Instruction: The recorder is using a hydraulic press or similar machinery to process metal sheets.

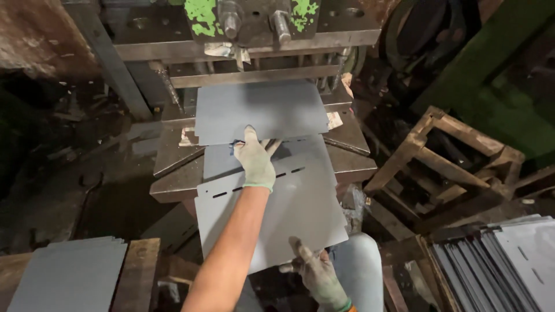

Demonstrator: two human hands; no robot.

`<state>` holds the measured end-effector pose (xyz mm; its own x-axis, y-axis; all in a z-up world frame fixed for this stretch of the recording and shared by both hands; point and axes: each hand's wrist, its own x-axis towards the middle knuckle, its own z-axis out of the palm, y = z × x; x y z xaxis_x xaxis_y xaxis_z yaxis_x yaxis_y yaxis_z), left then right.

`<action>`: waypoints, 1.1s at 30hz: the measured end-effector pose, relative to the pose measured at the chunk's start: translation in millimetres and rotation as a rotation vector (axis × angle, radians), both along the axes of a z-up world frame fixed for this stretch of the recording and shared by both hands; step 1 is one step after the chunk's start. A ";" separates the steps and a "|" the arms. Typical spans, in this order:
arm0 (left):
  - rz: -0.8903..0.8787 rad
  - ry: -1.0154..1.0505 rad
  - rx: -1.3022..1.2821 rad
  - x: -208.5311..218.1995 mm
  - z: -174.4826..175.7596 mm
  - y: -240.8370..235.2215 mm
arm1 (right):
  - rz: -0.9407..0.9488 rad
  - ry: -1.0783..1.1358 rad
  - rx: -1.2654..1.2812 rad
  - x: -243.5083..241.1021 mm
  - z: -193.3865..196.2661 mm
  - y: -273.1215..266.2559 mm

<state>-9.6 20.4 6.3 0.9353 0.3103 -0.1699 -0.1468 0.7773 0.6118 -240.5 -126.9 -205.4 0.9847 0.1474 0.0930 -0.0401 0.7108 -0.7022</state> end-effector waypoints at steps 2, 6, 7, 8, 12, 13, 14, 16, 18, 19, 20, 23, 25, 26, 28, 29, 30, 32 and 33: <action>0.024 0.057 0.011 -2.7 -6.0 -2.8 | 0.001 0.025 0.001 -16.7 8.3 -1.5; 0.075 0.143 0.053 7.5 -24.9 -1.7 | -0.022 -0.003 -0.194 -24.5 2.6 -14.1; 0.081 0.137 0.052 8.8 -24.8 -2.3 | -0.018 -0.010 -0.195 -22.8 2.9 -15.5; 0.086 0.137 0.084 10.1 -24.4 -2.6 | -0.007 -0.001 -0.237 -21.2 3.5 -16.7; 0.020 0.065 0.095 -0.2 -32.3 9.6 | 0.062 0.257 -0.056 -18.9 -17.2 -38.3; 0.023 0.068 0.093 -16.6 -18.8 24.4 | 0.065 0.259 -0.058 -20.8 -10.2 -45.5; -0.189 0.098 0.348 -32.8 -4.5 38.4 | 0.082 0.282 -0.161 -22.5 -2.5 -53.5; -0.413 0.104 0.614 -50.6 8.7 71.2 | 0.081 0.287 -0.254 -4.1 -16.8 -76.1; -0.680 0.014 1.331 -65.7 -1.4 113.4 | 0.384 0.376 0.128 18.7 -64.9 -103.1; -0.686 0.010 1.335 -83.1 19.5 121.4 | 0.377 0.375 0.133 41.0 2.9 -85.7; -0.791 0.104 1.139 -100.5 40.2 129.8 | 0.400 0.290 -0.318 50.4 74.6 -70.5; -0.714 0.019 1.022 -141.1 41.5 169.5 | 0.268 0.266 -0.514 111.3 144.5 -34.9; -0.543 -0.160 1.102 -161.3 32.3 182.3 | 0.123 0.326 -0.245 168.9 158.1 -15.0; -0.373 0.059 1.035 -171.9 31.9 180.2 | 0.159 0.219 -0.162 191.6 171.8 -6.7; -0.209 0.273 0.964 -181.6 45.1 167.5 | 0.189 0.106 -0.073 231.7 165.7 0.3; -0.123 0.431 0.767 -184.1 57.0 154.4 | 0.135 0.055 -0.149 248.4 146.7 -1.4; -0.037 0.581 0.564 -187.1 68.6 142.4 | 0.081 0.004 -0.224 265.0 127.6 -2.0; 0.110 0.223 1.196 -185.9 39.7 141.7 | 0.066 0.158 -0.114 254.2 58.5 -14.4; 0.240 -0.203 1.800 -183.2 25.9 141.1 | 0.040 0.314 0.003 251.0 24.5 -21.7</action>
